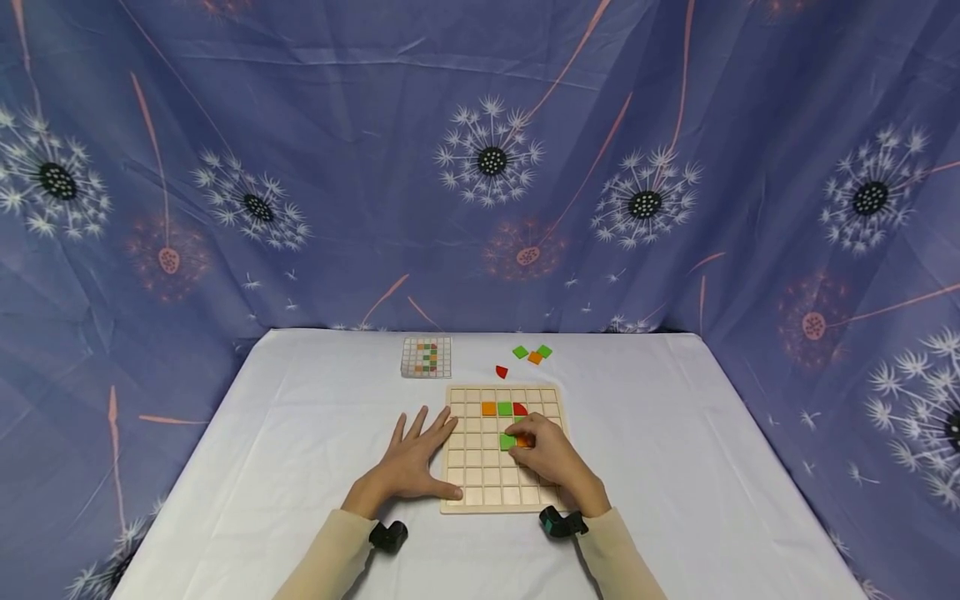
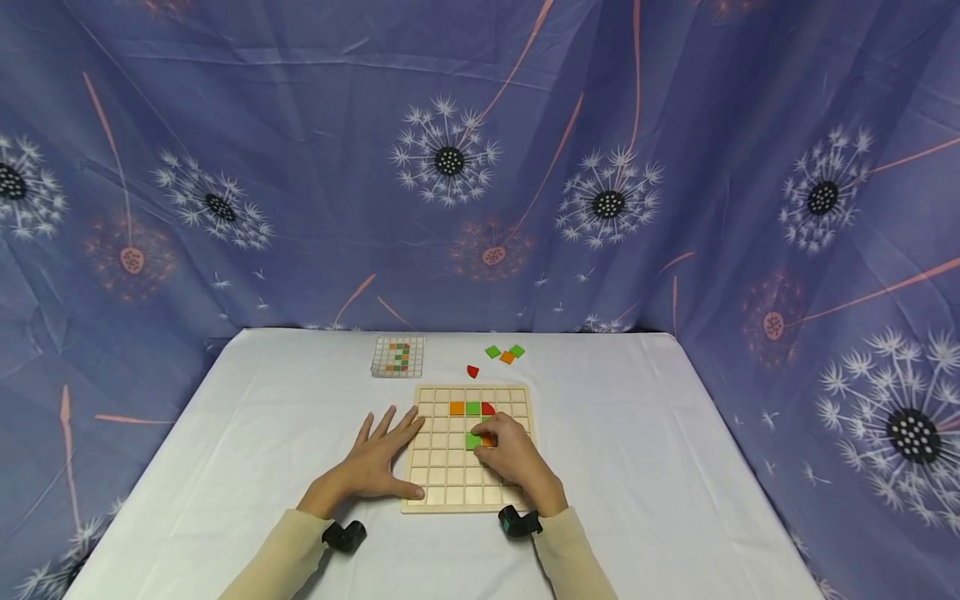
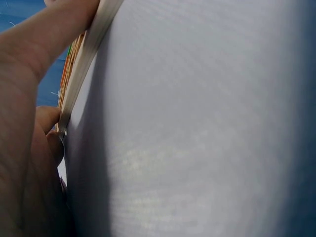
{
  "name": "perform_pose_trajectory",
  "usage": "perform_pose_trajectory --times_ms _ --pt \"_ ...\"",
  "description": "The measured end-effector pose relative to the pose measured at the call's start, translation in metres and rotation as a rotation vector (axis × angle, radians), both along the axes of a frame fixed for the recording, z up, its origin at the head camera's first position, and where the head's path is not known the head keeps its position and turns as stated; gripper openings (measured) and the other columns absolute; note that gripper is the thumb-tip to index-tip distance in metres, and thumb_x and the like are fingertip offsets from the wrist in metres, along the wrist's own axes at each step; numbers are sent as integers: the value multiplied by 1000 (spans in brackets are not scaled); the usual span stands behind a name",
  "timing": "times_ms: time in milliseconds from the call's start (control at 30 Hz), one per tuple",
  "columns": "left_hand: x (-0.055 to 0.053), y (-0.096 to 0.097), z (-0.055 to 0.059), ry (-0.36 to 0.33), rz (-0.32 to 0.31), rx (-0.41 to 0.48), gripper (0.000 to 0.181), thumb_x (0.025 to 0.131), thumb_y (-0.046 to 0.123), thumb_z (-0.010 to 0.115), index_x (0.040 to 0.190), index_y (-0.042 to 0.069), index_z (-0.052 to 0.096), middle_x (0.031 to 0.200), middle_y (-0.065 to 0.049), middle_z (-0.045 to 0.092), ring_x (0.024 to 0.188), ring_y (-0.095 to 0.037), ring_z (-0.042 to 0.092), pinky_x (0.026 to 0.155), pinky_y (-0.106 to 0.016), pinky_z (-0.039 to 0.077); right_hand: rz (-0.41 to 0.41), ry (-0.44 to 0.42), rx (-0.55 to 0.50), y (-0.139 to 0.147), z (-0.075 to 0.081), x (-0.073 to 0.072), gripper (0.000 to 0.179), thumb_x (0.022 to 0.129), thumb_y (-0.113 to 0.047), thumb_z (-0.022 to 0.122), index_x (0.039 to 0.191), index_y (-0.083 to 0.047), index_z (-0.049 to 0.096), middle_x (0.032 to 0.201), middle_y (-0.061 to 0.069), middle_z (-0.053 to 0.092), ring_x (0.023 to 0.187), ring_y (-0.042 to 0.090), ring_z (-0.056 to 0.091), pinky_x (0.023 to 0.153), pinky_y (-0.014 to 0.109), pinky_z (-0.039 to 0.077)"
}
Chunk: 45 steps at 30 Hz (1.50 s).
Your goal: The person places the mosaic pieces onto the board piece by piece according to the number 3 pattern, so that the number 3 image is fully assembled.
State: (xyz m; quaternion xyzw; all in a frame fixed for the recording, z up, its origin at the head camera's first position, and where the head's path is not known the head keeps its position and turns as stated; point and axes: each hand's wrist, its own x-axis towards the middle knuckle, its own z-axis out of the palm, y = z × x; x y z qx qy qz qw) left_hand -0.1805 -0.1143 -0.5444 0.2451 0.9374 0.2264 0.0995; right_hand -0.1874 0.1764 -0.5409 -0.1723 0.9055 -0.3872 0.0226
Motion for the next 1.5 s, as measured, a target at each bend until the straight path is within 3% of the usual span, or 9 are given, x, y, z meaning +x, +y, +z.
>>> perform_pose_trajectory --times_ms 267,1067,1500 --pt "1 0 -1 -5 6 -15 124 67 79 77 165 20 28 174 0 14 160 -42 5 124 -68 -5 -31 -2 -17 -1 -2 1 23 89 -8 79 111 -8 78 108 4 66 84 12 53 72 22 48" --pt "0 1 -2 -6 7 -11 123 68 77 78 165 20 28 174 0 15 160 -43 5 124 -68 -4 -33 -18 -5 -2 3 0 22 88 -7 79 110 -9 79 104 1 67 81 12 52 71 22 48" --pt "-1 1 -1 -9 9 -21 124 67 78 77 165 19 27 174 -1 14 160 -42 5 124 -67 -4 -1 10 29 -4 5 -2 22 89 -7 78 111 -9 79 104 2 66 85 11 55 75 24 51"
